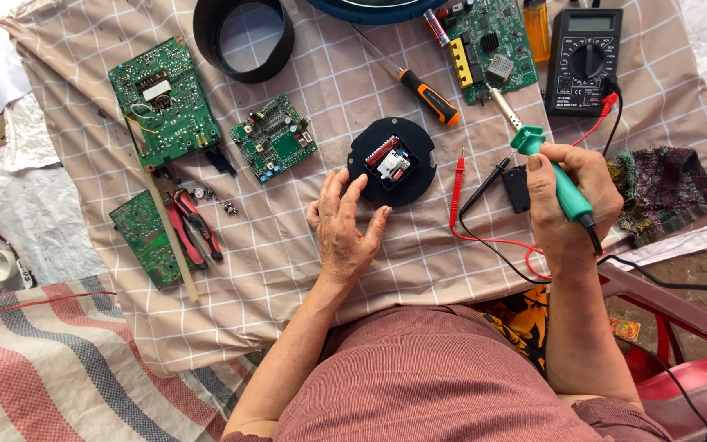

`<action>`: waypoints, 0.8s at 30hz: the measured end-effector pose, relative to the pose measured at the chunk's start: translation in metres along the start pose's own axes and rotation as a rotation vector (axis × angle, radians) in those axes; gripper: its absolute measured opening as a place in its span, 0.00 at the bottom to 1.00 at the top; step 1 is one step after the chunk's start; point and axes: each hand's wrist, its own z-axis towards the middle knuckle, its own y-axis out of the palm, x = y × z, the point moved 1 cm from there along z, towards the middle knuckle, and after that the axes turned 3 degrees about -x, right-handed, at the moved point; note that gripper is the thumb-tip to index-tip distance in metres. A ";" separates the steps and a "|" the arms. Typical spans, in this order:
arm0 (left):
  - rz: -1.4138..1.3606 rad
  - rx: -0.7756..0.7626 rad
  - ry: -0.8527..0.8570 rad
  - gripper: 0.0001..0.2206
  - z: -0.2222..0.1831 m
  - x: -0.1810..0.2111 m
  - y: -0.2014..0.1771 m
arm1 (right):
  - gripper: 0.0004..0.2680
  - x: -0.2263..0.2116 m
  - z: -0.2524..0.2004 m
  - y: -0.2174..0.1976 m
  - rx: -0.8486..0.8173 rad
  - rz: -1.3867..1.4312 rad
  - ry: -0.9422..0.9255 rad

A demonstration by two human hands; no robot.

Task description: Repairing a small circular circuit board using a multimeter and a soldering iron

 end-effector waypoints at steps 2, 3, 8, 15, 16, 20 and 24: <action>-0.006 -0.001 -0.002 0.24 0.000 0.000 0.000 | 0.05 -0.001 0.000 0.000 -0.004 -0.009 0.009; -0.012 0.000 -0.003 0.24 0.000 0.000 0.000 | 0.05 -0.001 0.000 0.000 -0.007 -0.019 0.018; -0.013 -0.009 -0.016 0.24 0.000 0.000 0.000 | 0.05 -0.005 0.001 0.000 0.002 -0.005 0.006; -0.005 0.000 -0.014 0.24 0.000 -0.001 0.001 | 0.04 -0.002 0.003 0.000 0.019 -0.069 -0.031; -0.004 0.000 -0.016 0.24 -0.001 -0.001 0.001 | 0.04 -0.002 0.003 0.000 0.017 -0.069 -0.032; -0.019 0.003 -0.017 0.24 -0.001 -0.001 0.002 | 0.04 0.000 0.004 0.001 0.029 -0.046 -0.012; -0.022 0.008 -0.014 0.24 0.000 -0.001 0.002 | 0.04 0.001 0.004 0.002 0.050 -0.061 -0.017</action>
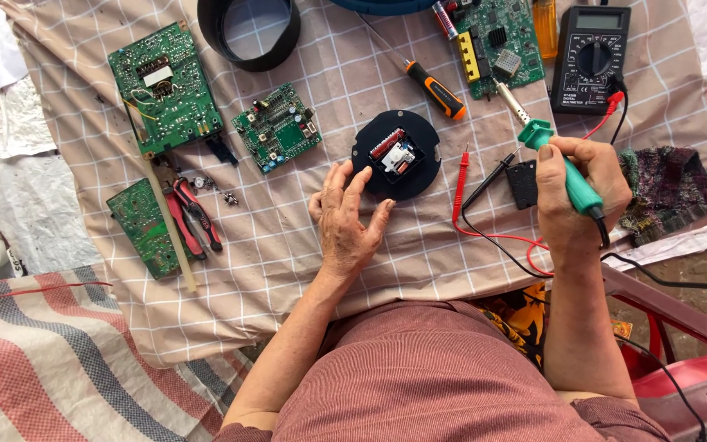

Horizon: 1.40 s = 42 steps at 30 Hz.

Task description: Repairing a small circular circuit board using a multimeter and a soldering iron

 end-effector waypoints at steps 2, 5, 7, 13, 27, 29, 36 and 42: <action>-0.003 -0.003 0.000 0.24 -0.001 -0.001 0.001 | 0.04 -0.001 0.000 0.001 0.002 0.034 0.016; -0.004 -0.007 -0.001 0.24 -0.001 -0.002 0.002 | 0.04 0.001 0.000 0.001 0.004 0.062 0.039; -0.002 -0.006 -0.002 0.25 -0.001 -0.002 0.002 | 0.04 0.003 0.000 0.002 0.005 0.056 0.046; 0.007 0.026 0.020 0.24 -0.001 -0.003 0.003 | 0.03 0.002 0.000 0.005 0.050 0.048 0.008; -0.011 0.032 0.041 0.24 -0.004 -0.006 0.005 | 0.07 -0.025 -0.031 -0.009 0.021 0.322 -0.055; -0.017 0.028 0.034 0.24 -0.005 -0.007 0.005 | 0.08 -0.028 -0.040 -0.013 -0.027 0.344 -0.044; -0.023 0.041 0.028 0.24 -0.004 -0.007 0.006 | 0.07 -0.045 -0.054 -0.018 -0.129 0.306 0.044; -0.137 0.093 0.034 0.15 -0.003 -0.010 0.009 | 0.03 -0.032 -0.057 -0.011 -0.083 0.343 0.047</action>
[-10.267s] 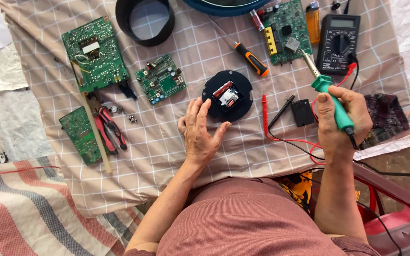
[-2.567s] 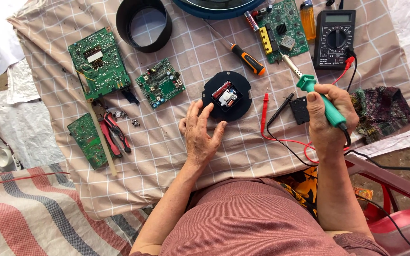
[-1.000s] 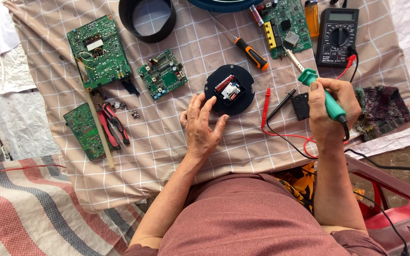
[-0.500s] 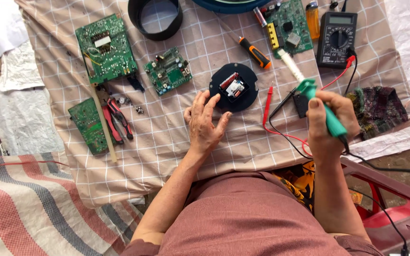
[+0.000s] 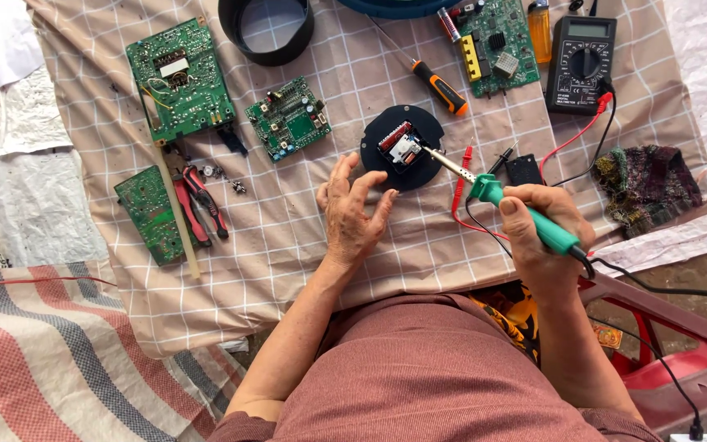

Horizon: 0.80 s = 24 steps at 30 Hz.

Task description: Repairing a small circular circuit board using a multimeter and a soldering iron

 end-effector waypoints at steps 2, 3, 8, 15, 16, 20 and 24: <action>0.004 -0.011 0.013 0.15 -0.001 0.001 -0.001 | 0.03 0.004 -0.001 0.002 0.001 0.002 -0.001; 0.009 -0.019 0.024 0.16 -0.001 0.002 -0.002 | 0.03 0.006 -0.001 0.003 0.000 0.004 -0.003; 0.050 -0.030 0.031 0.15 -0.002 0.001 0.001 | 0.03 0.005 -0.001 0.007 -0.006 0.006 -0.004; 0.141 0.003 0.007 0.13 -0.003 -0.003 0.007 | 0.03 0.002 0.001 0.006 -0.039 -0.050 0.004; 0.140 0.003 0.006 0.13 -0.004 -0.005 0.008 | 0.03 0.002 0.000 0.007 -0.039 -0.051 0.004; 0.162 0.013 -0.023 0.13 -0.005 -0.007 0.010 | 0.03 -0.001 -0.001 0.009 -0.044 -0.070 0.031; 0.171 0.024 -0.043 0.11 -0.005 -0.006 0.010 | 0.03 -0.001 -0.001 0.008 -0.046 -0.059 0.061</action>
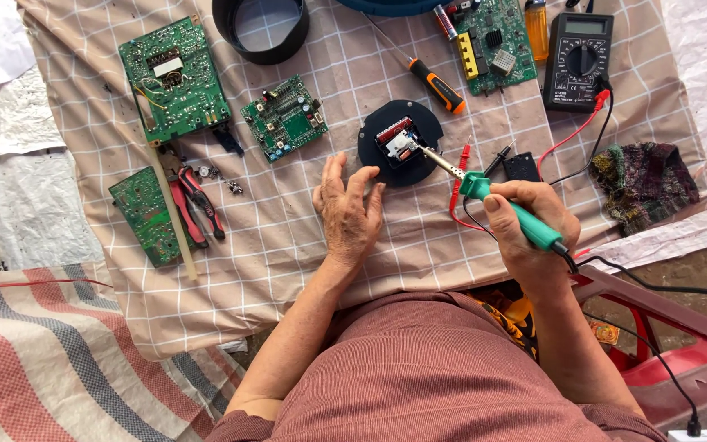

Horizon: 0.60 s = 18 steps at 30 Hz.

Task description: Repairing a small circular circuit board using a multimeter and a soldering iron

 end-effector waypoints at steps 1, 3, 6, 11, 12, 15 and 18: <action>0.000 0.000 0.000 0.11 0.000 -0.001 0.000 | 0.03 -0.002 0.000 0.000 0.000 0.000 0.000; -0.004 -0.003 -0.006 0.11 -0.001 -0.003 0.001 | 0.03 -0.006 0.000 0.001 -0.016 -0.001 0.012; -0.026 0.017 -0.002 0.11 0.001 0.002 -0.004 | 0.03 -0.002 0.000 0.001 -0.008 0.019 -0.008; -0.053 0.014 0.008 0.13 0.001 0.002 -0.005 | 0.03 -0.006 0.002 -0.006 0.013 0.035 -0.039; -0.056 0.012 0.006 0.13 0.000 0.000 -0.003 | 0.03 -0.007 0.003 -0.009 0.018 0.043 -0.044; -0.035 -0.037 -0.018 0.13 0.003 0.008 -0.013 | 0.09 -0.015 0.006 -0.021 -0.008 0.087 -0.040; -0.048 -0.049 -0.027 0.14 0.004 0.010 -0.015 | 0.11 -0.008 0.017 -0.029 0.097 -0.001 -0.037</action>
